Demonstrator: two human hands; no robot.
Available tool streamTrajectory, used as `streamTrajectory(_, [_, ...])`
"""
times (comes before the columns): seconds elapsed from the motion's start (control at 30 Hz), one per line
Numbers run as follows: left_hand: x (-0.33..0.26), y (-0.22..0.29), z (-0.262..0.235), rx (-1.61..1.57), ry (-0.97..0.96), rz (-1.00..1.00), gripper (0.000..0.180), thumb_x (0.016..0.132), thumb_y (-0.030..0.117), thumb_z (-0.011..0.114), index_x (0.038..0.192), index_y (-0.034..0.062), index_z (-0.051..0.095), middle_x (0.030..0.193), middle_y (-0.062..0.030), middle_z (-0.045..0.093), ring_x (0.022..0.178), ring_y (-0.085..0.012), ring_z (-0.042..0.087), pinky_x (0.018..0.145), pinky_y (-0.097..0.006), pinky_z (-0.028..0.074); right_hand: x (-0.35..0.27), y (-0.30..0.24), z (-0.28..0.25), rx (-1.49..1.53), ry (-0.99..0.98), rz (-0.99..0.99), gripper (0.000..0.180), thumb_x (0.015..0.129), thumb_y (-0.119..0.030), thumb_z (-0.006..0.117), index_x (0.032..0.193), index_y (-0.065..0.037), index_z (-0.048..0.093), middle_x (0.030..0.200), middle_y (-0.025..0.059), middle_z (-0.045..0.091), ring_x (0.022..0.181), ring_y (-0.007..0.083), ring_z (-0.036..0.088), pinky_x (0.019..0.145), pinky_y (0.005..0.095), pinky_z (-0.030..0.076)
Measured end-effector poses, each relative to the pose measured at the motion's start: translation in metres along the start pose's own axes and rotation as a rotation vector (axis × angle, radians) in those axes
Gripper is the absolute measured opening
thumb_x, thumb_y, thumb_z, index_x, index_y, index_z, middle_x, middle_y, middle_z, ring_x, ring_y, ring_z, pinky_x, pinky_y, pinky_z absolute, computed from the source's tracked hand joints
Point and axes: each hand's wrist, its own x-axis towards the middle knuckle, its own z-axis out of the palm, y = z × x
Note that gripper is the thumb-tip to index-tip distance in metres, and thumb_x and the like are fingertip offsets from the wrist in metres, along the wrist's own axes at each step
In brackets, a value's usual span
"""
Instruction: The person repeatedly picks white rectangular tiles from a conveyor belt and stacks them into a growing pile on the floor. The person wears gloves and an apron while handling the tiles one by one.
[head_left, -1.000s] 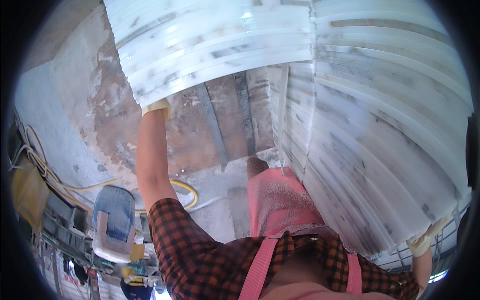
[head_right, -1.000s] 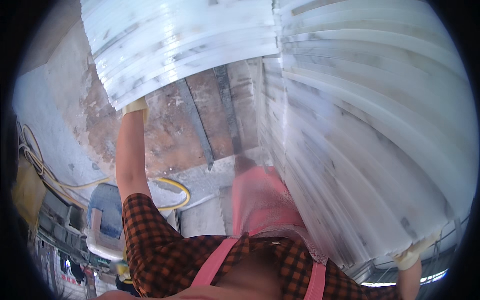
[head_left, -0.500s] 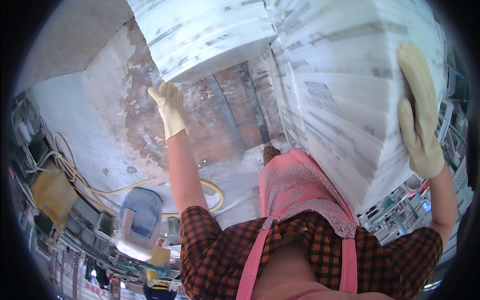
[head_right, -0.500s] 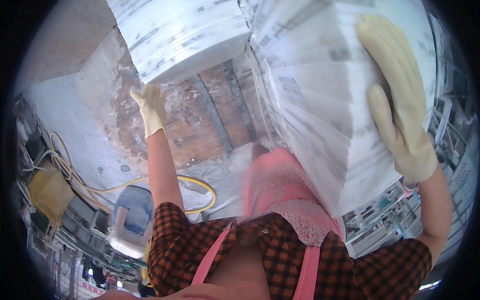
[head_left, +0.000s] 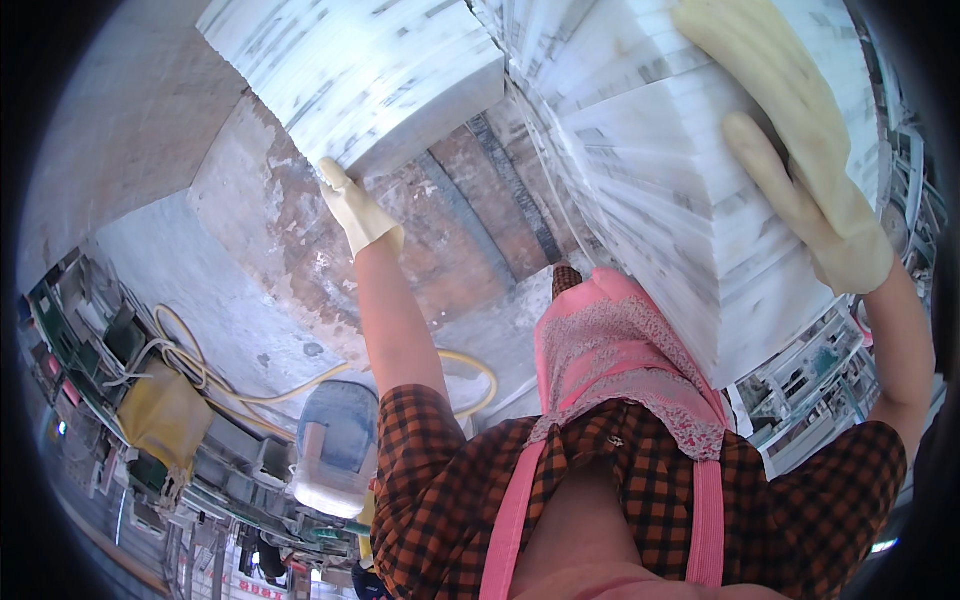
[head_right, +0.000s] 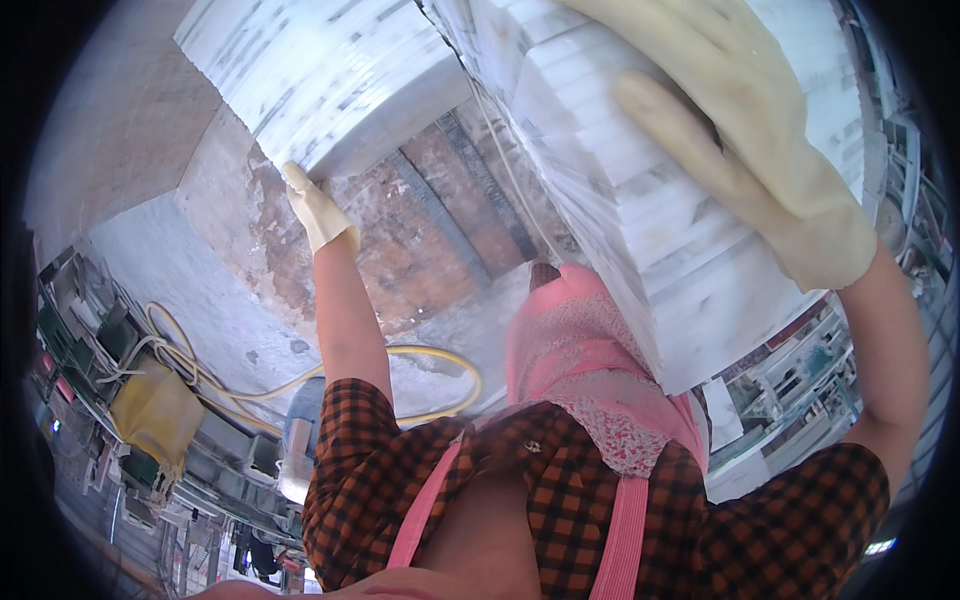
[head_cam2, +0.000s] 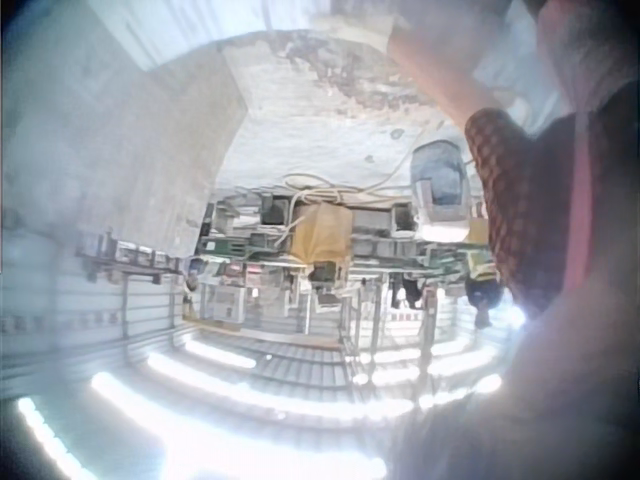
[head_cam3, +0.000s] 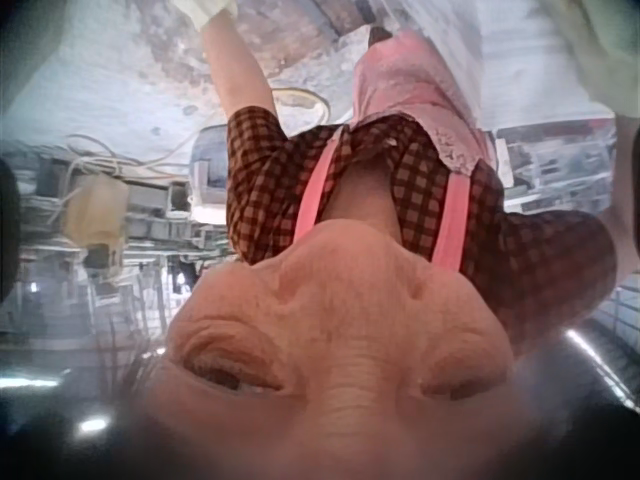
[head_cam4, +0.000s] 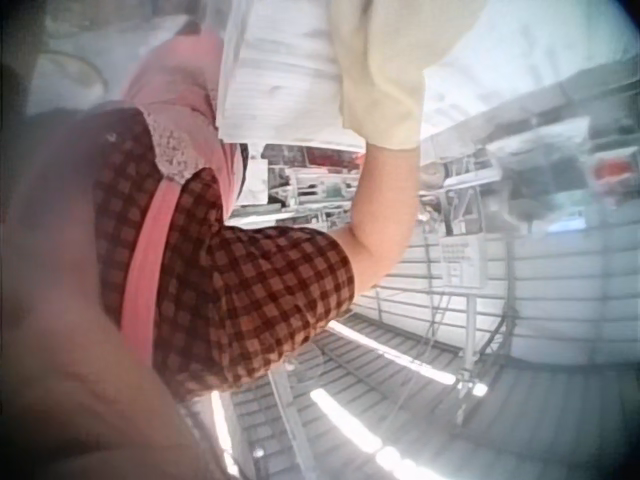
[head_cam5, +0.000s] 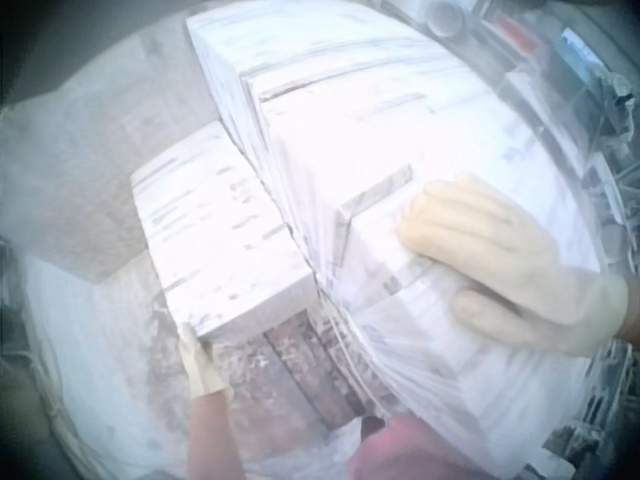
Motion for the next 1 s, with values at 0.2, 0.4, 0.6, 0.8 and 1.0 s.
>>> streamTrajectory(0.2, [-0.007, 0.007, 0.0, 0.007, 0.008, -0.04, 0.074, 0.099, 0.054, 0.043, 0.147, -0.0001, 0.027, 0.15, -0.0162, 0.034, 0.142, -0.0246, 0.028, 0.119, -0.038, 0.018, -0.002, 0.015, 0.007, 0.039, 0.042, -0.108, 0.047, 0.091, -0.008, 0.05, 0.135, 0.008, 0.045, 0.14, 0.025, 0.045, 0.132, 0.039, 0.042, 0.112, 0.047, 0.031])
streamTrajectory(0.4, [-0.012, 0.007, -0.001, 0.022, -0.057, 0.04, 0.072, 0.101, 0.052, 0.039, 0.15, 0.0012, 0.025, 0.153, -0.0173, 0.031, 0.144, -0.0235, 0.026, 0.12, -0.034, 0.014, -0.002, 0.013, 0.008, 0.067, 0.154, -0.15, 0.046, 0.087, -0.004, 0.052, 0.131, 0.008, 0.048, 0.135, 0.0269, 0.049, 0.128, 0.0403, 0.046, 0.109, 0.0483, 0.034])
streamTrajectory(0.6, [0.009, -0.016, -0.011, -0.037, 0.058, -0.061, 0.068, 0.102, 0.051, 0.038, 0.151, 0.0047, 0.027, 0.155, -0.0131, 0.033, 0.143, -0.0239, 0.029, 0.117, -0.039, 0.021, -0.008, 0.001, 0.012, -0.04, 0.225, -0.041, 0.044, 0.088, -0.006, 0.052, 0.13, 0.006, 0.052, 0.134, 0.0244, 0.052, 0.131, 0.037, 0.045, 0.112, 0.045, 0.033])
streamTrajectory(0.8, [-0.092, -0.144, -0.109, -0.081, 0.501, -0.233, 0.068, 0.1, 0.056, 0.039, 0.143, 0.003, 0.042, 0.142, -0.0141, 0.049, 0.126, -0.0281, 0.049, 0.1, -0.044, 0.042, -0.013, -0.012, 0.0, 0.031, 0.23, -0.062, 0.045, 0.09, -0.012, 0.053, 0.132, 0.004, 0.051, 0.136, 0.0223, 0.051, 0.133, 0.0371, 0.043, 0.114, 0.0451, 0.03])
streamTrajectory(1.0, [-0.446, -0.306, -0.216, 0.414, 0.435, -0.517, 0.046, 0.099, 0.042, 0.048, 0.109, -0.0024, 0.056, 0.086, -0.0095, 0.058, 0.074, -0.0217, 0.054, 0.064, -0.039, 0.047, -0.027, -0.001, 0.022, -0.037, 0.399, -0.186, 0.043, 0.095, -0.02, 0.053, 0.132, 0.0, 0.053, 0.135, 0.0185, 0.053, 0.13, 0.0333, 0.046, 0.11, 0.0416, 0.033])
